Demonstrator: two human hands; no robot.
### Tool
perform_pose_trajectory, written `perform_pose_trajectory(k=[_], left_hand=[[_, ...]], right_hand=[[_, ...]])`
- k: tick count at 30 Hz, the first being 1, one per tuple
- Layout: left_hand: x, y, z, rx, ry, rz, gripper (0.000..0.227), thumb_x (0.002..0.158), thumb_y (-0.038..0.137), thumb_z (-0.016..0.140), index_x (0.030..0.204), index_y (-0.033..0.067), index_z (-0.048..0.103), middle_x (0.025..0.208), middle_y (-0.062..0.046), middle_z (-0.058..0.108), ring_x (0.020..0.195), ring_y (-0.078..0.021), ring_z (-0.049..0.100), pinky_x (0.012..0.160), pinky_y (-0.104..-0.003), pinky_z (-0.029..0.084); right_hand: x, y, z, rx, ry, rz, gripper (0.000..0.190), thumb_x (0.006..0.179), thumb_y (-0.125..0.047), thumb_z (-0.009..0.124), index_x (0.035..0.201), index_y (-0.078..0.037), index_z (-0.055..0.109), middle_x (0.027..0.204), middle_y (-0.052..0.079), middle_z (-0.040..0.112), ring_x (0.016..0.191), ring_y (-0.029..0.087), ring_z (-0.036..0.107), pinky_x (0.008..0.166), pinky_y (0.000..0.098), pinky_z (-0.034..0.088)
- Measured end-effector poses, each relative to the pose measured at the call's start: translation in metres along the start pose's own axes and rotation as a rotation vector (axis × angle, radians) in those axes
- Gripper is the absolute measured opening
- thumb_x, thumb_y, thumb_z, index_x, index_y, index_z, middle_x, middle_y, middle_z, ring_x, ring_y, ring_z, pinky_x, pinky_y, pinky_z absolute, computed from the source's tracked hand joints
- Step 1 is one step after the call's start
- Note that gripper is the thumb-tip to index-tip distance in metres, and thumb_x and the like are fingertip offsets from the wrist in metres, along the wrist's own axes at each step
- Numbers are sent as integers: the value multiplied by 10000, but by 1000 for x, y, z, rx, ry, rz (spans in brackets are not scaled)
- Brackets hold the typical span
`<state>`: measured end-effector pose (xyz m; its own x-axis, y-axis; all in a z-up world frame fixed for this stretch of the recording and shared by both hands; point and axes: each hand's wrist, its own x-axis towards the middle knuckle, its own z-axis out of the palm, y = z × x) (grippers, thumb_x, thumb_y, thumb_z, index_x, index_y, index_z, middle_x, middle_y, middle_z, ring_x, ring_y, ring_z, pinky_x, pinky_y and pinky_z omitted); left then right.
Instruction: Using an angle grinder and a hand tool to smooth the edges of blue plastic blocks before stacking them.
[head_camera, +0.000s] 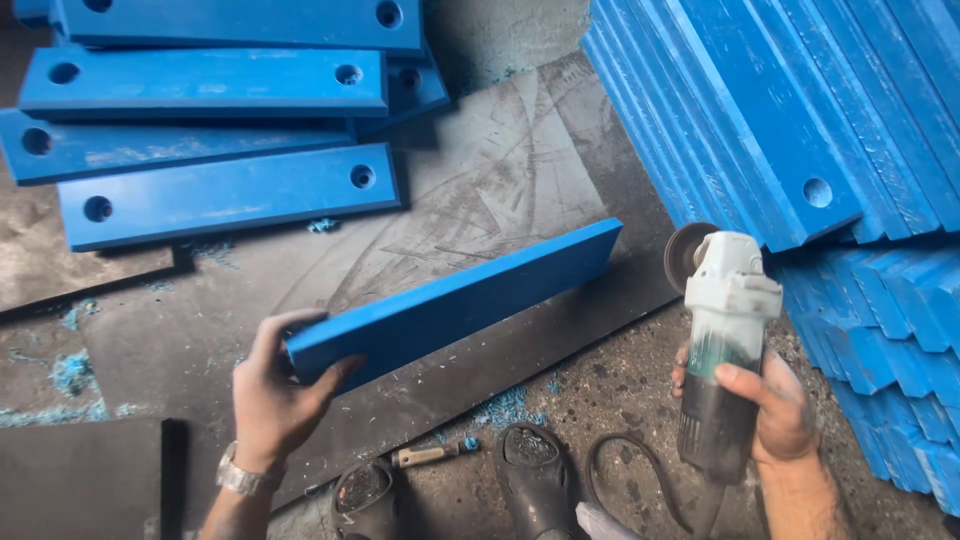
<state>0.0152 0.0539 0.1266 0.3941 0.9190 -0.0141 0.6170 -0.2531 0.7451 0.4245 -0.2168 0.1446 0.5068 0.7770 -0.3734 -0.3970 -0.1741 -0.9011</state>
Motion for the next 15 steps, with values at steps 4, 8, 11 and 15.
perform_pose_trajectory(k=[4,8,11,15], left_hand=[[25,74,-55,-344,182,197,647,825,141,838,1369,27,507,1183,-183,720,1042,-240,749,857,-334,630],[36,148,-78,-257,185,527,472,890,55,794,1312,24,587,1163,-135,766,1071,-213,767,922,-327,604],[36,179,-53,-289,77,613,411,846,72,812,1227,77,657,1102,-112,761,995,-228,793,817,-324,617],[28,183,-17,-339,57,675,456,791,60,803,1225,98,668,1123,-116,754,1022,-270,774,856,-350,613]], right_hand=[[-16,4,15,-30,-99,-39,673,800,-225,691,1340,128,499,1056,235,672,902,318,693,769,428,579],[-37,-15,38,-107,-93,-78,687,784,-233,714,1325,140,516,1019,247,681,875,313,692,761,425,555],[-56,-27,34,-263,-78,-121,691,739,-221,737,1292,137,529,991,249,695,861,321,707,779,445,567],[-84,-27,15,-336,-121,-172,743,747,-209,770,1360,123,510,1028,257,693,883,339,737,811,473,591]])
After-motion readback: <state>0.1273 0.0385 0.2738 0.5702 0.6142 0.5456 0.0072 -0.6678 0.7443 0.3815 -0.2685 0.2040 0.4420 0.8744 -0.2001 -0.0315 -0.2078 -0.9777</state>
